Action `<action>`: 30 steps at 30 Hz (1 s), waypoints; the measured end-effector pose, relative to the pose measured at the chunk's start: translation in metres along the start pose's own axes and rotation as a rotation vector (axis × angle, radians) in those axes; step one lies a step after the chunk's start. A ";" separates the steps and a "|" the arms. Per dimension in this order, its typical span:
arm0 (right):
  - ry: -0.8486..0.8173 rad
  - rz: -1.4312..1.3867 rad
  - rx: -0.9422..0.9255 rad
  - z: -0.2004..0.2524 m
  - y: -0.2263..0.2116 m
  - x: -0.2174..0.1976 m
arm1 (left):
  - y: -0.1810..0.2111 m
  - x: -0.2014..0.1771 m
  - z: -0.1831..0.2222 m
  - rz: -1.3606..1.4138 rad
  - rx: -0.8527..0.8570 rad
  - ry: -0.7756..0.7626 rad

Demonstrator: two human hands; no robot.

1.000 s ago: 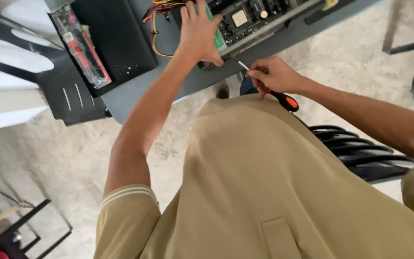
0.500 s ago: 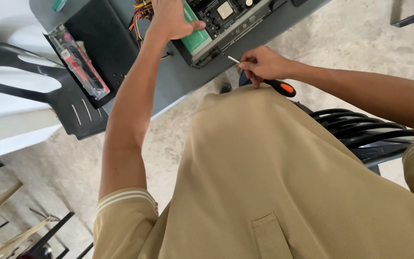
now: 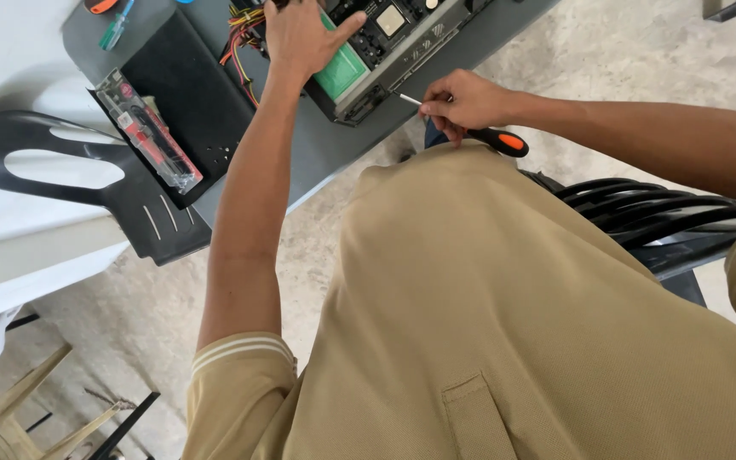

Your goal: Reinstalling a power supply unit into a computer case and securing it with screws using a screwdriver.

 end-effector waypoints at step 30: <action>-0.027 0.118 -0.062 -0.005 0.005 -0.014 | -0.017 0.038 -0.034 0.036 -0.239 0.028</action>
Point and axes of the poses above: each hand's wrist, its own z-axis away from the middle knuckle, its own x-axis out of the palm, y = z × x, the point moved 5 cm from there along -z, towards the middle knuckle, and after that the axes turned 13 degrees about -x, right-handed, at the moved point
